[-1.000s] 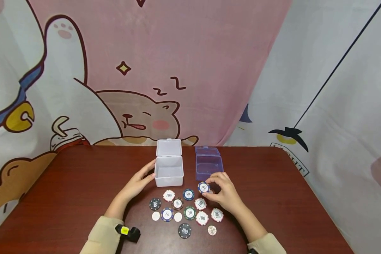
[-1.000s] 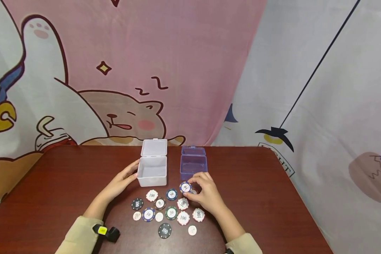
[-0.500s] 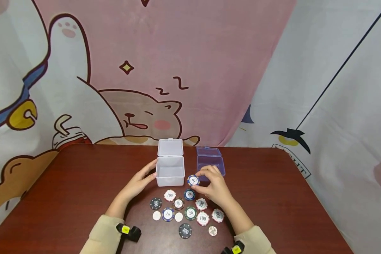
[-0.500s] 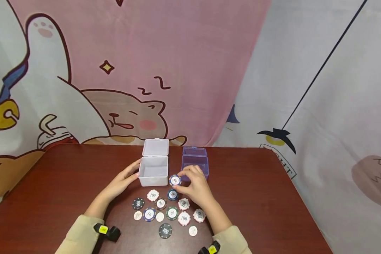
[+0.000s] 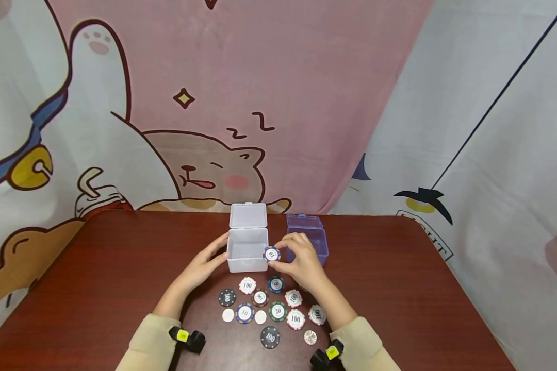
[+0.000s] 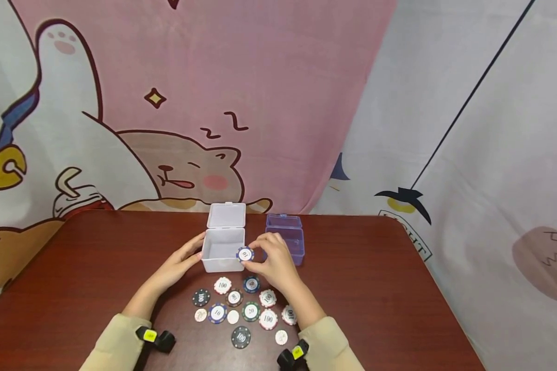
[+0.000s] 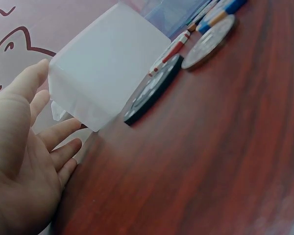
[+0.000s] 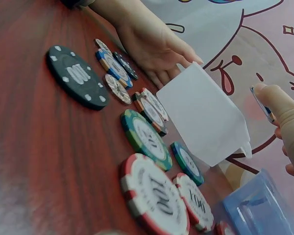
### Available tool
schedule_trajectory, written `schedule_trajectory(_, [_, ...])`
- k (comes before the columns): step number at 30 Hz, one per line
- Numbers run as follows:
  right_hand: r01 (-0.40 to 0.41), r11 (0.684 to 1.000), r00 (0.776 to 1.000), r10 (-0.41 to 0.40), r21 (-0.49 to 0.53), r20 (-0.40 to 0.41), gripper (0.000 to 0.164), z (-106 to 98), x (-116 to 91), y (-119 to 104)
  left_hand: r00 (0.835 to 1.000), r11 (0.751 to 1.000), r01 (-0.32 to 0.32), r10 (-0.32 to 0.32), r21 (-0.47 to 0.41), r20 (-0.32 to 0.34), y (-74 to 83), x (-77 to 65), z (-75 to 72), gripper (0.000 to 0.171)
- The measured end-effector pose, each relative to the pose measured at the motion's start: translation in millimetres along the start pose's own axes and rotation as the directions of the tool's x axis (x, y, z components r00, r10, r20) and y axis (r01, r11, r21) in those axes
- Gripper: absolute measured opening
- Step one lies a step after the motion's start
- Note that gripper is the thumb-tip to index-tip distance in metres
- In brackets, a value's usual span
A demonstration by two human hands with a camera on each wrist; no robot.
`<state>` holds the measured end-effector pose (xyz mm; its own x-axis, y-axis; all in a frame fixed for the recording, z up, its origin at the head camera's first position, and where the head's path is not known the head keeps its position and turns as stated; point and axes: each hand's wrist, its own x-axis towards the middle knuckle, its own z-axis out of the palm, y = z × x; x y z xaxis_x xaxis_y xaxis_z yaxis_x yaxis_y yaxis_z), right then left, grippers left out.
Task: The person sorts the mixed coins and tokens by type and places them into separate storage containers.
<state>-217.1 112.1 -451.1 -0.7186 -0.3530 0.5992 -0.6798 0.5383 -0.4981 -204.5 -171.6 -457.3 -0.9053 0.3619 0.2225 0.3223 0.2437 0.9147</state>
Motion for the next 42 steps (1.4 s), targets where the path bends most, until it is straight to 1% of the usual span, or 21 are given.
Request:
schedule_trajectory(3, [0.002,1.000,1.000,-0.002,0.002,0.006,0.036,2.6,6.7,-1.1,1.000,1.000,-0.008,0.008,-0.002,0.001,-2.2,0.2,0.2,0.055])
schedule_trajectory(4, [0.003,1.000,1.000,-0.003,0.004,0.008,0.036,3.4,8.7,-1.3,1.000,1.000,-0.008,0.008,-0.005,-0.002,-5.1,0.5,0.5,0.055])
schedule_trajectory(6, [0.001,1.000,1.000,-0.001,0.001,0.013,0.036,5.2,12.1,-1.2,1.000,1.000,-0.011,0.011,-0.012,-0.007,-13.1,1.5,0.8,0.055])
schedule_trajectory(11, [-0.019,1.000,0.999,0.019,-0.011,0.033,0.035,8.9,19.0,1.1,1.000,1.000,-0.006,0.006,0.003,-0.017,-32.9,4.0,0.9,0.056])
schedule_trajectory(16, [-0.028,0.999,0.998,0.029,-0.019,0.053,0.035,12.3,26.5,4.1,0.999,1.000,-0.025,0.025,-0.007,-0.021,-38.3,5.2,0.3,0.056])
schedule_trajectory(21, [-0.032,0.999,0.997,0.033,-0.019,0.072,0.034,17.6,33.6,5.5,0.999,1.000,-0.027,0.027,-0.008,-0.020,-37.7,5.3,0.6,0.056])
schedule_trajectory(30, [-0.074,0.996,0.991,0.078,-0.040,0.111,0.035,29.3,45.0,4.6,1.000,1.000,-0.005,0.005,-0.011,-0.024,-37.6,4.5,-0.2,0.056])
schedule_trajectory(35, [-0.102,0.993,0.986,0.108,-0.054,0.124,0.036,34.2,46.7,4.2,1.000,1.000,0.010,-0.010,0.012,-0.027,-34.7,4.8,0.1,0.055])
schedule_trajectory(38, [-0.109,0.992,0.985,0.117,-0.063,0.124,0.036,35.6,46.4,3.7,1.000,1.000,0.013,-0.013,0.008,-0.026,-30.9,4.9,1.6,0.056])
schedule_trajectory(42, [-0.105,0.989,0.986,0.116,-0.101,0.118,0.037,37.1,45.9,4.1,1.000,1.000,0.011,-0.011,-0.007,-0.026,-27.5,4.1,2.9,0.056])
